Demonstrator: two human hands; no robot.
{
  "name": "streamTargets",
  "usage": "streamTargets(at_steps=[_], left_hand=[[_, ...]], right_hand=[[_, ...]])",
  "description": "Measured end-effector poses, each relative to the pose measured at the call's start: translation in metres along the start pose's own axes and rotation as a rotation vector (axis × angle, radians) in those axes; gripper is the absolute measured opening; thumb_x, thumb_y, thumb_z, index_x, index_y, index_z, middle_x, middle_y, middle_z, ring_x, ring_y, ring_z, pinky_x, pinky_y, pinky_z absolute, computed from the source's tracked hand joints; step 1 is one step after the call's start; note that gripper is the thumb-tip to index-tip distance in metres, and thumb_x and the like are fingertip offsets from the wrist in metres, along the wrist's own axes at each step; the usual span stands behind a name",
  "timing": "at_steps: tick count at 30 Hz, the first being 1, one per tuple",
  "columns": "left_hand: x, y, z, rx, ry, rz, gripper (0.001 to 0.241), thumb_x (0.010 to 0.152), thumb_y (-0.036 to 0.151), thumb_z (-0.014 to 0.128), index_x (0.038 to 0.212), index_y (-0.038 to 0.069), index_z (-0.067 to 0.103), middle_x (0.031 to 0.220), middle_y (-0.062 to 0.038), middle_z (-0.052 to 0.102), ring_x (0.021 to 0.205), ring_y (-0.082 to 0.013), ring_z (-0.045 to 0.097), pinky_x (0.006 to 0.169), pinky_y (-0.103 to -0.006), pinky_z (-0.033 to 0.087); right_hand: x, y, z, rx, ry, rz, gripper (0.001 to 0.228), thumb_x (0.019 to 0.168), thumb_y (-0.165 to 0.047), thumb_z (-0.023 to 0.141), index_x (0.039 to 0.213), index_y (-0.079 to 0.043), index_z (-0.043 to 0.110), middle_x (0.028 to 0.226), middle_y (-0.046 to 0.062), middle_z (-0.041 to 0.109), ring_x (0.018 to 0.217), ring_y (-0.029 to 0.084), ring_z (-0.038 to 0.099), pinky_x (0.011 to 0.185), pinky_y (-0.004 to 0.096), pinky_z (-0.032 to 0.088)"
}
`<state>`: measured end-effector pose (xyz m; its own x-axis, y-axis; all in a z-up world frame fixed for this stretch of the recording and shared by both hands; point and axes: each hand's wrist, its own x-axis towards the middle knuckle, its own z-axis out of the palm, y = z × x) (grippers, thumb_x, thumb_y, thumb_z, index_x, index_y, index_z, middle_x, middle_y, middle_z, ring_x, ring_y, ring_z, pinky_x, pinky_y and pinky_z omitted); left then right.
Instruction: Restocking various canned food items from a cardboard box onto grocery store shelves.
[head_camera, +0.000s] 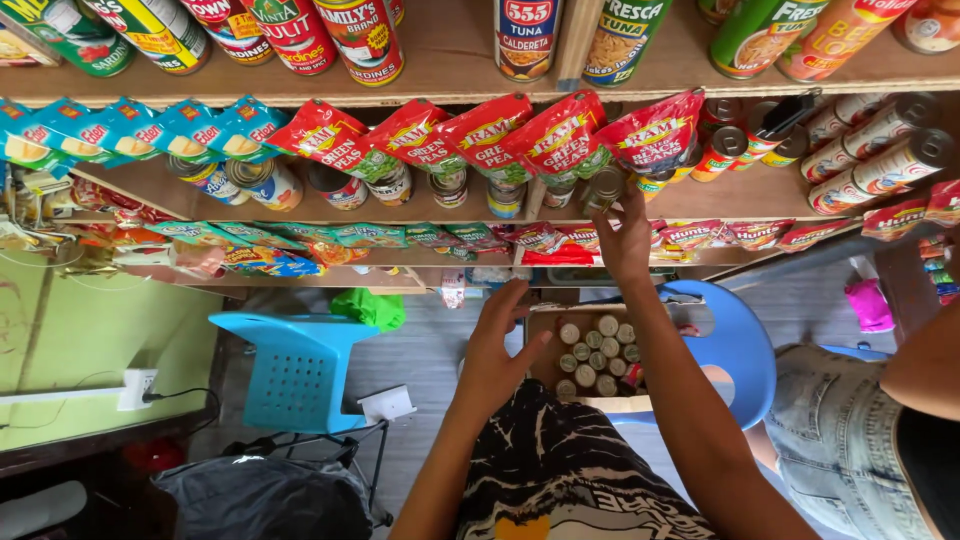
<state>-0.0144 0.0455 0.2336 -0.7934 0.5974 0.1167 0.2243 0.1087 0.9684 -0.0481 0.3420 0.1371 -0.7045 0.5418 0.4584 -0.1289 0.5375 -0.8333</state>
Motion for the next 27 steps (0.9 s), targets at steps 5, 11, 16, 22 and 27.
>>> streamTargets(at_steps=[5,11,16,22,27], left_hand=[[0.000,-0.001,0.001,-0.004,0.002,-0.002,0.066,0.092,0.019,0.077,0.150,0.011,0.047,0.158,-0.013,0.047,0.123,-0.0257,0.067,0.099,-0.0391,0.055],[0.004,0.003,0.005,0.008,-0.008,-0.003,0.064,0.091,0.018,0.077,0.148,0.011,0.050,0.154,-0.011,0.052,0.120,-0.0252,0.069,0.097,-0.0386,0.055],[0.007,0.008,0.009,0.013,-0.031,-0.001,0.061,0.091,0.018,0.077,0.147,0.012,0.052,0.152,-0.012,0.054,0.118,-0.0242,0.070,0.099,-0.0389,0.055],[0.008,0.008,0.007,0.005,-0.029,-0.018,0.060,0.092,0.018,0.076,0.147,0.011,0.052,0.150,-0.012,0.056,0.119,-0.0249,0.069,0.100,-0.0390,0.055],[0.010,0.009,0.007,0.019,-0.027,-0.023,0.060,0.091,0.019,0.076,0.146,0.010,0.052,0.148,-0.011,0.058,0.118,-0.0244,0.069,0.097,-0.0391,0.055]], right_hand=[[-0.007,0.023,0.007,-0.172,-0.007,0.085,0.064,0.099,-0.004,0.072,0.152,0.002,0.038,0.129,0.017,0.069,0.121,0.026,0.070,0.098,0.038,0.060],[-0.006,0.003,0.014,-0.092,0.093,-0.074,0.074,0.089,-0.003,0.083,0.150,0.002,0.041,0.140,0.021,0.060,0.125,0.032,0.067,0.103,0.040,0.060],[0.000,0.013,0.020,-0.190,0.172,0.021,0.079,0.083,-0.009,0.090,0.145,0.002,0.042,0.132,0.022,0.060,0.106,0.031,0.070,0.086,0.038,0.061],[0.000,0.031,0.020,-0.191,0.140,0.021,0.075,0.089,-0.009,0.086,0.149,0.002,0.042,0.127,0.022,0.065,0.109,0.030,0.073,0.088,0.037,0.063],[0.001,0.030,0.019,-0.155,0.124,0.030,0.074,0.090,-0.008,0.084,0.150,0.003,0.041,0.126,0.022,0.066,0.110,0.030,0.073,0.088,0.037,0.063]])
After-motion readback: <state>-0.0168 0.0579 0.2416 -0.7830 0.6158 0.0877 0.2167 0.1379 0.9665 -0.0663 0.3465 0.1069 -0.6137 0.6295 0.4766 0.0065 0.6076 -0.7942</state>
